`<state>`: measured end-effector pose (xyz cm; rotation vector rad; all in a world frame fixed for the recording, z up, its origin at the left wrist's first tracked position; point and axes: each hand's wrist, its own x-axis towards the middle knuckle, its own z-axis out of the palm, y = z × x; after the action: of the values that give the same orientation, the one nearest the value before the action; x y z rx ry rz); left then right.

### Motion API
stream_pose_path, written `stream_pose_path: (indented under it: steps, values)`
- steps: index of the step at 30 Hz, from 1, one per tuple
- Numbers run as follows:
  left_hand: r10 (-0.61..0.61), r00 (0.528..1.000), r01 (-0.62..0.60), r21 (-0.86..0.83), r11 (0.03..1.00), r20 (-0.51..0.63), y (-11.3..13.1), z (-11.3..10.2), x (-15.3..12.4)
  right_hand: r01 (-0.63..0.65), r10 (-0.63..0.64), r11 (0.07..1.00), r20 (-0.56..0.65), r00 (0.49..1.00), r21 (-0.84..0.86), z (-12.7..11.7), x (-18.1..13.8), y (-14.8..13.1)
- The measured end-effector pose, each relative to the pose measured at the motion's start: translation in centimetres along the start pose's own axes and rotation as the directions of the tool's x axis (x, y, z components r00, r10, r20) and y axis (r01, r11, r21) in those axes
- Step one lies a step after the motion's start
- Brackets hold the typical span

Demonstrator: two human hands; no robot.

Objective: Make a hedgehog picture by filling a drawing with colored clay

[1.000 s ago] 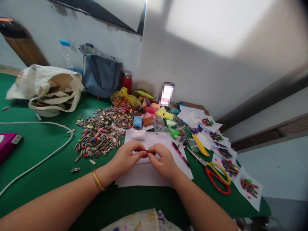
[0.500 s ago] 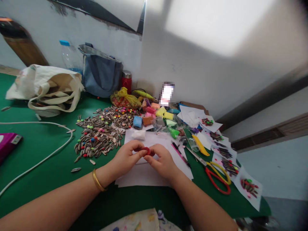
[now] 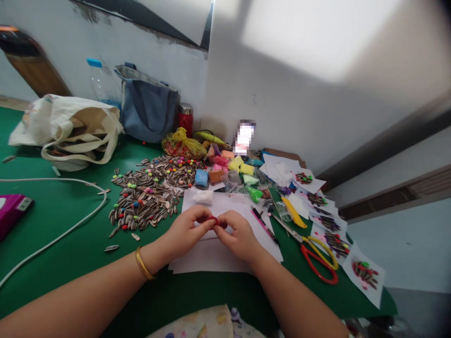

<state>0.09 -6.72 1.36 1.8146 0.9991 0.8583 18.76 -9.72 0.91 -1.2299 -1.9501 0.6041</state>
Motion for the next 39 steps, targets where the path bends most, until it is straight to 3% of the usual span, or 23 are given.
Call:
stream_pose_path:
  steps: [8, 14, 20, 27, 33, 39]
  values:
    - [0.046, 0.999, -0.046, -0.013, 0.999, -0.022, -0.05, -0.1, -0.15, 0.01, -0.01, 1.0, 0.002, 1.0, -0.029, -0.03, 0.09, -0.22]
    - [-0.048, 0.999, 0.045, -0.115, 0.992, -0.023, -0.09, -0.07, -0.15, 0.029, -0.029, 0.999, 0.014, 0.999, 0.028, -0.15, 0.08, -0.3]
    - [0.042, 0.999, -0.043, -0.02, 0.999, -0.03, -0.02, 0.08, -0.11, 0.052, -0.05, 0.996, 0.024, 0.998, -0.071, -0.13, 0.07, -0.23]
    - [0.018, 0.998, -0.024, -0.1, 0.995, -0.062, 0.01, -0.04, -0.15, 0.039, -0.039, 0.999, 0.01, 0.999, 0.019, -0.2, 0.15, -0.32]
    - [0.104, 0.993, -0.103, 0.023, 0.994, -0.047, -0.21, 0.07, -0.15, 0.037, -0.036, 0.998, 0.008, 0.999, -0.052, -0.1, 0.14, -0.27]
    - [0.049, 0.998, -0.049, -0.002, 0.999, -0.034, 0.04, -0.13, -0.09, -0.039, 0.041, 0.995, -0.023, 0.999, 0.088, -0.6, 0.12, -0.5]
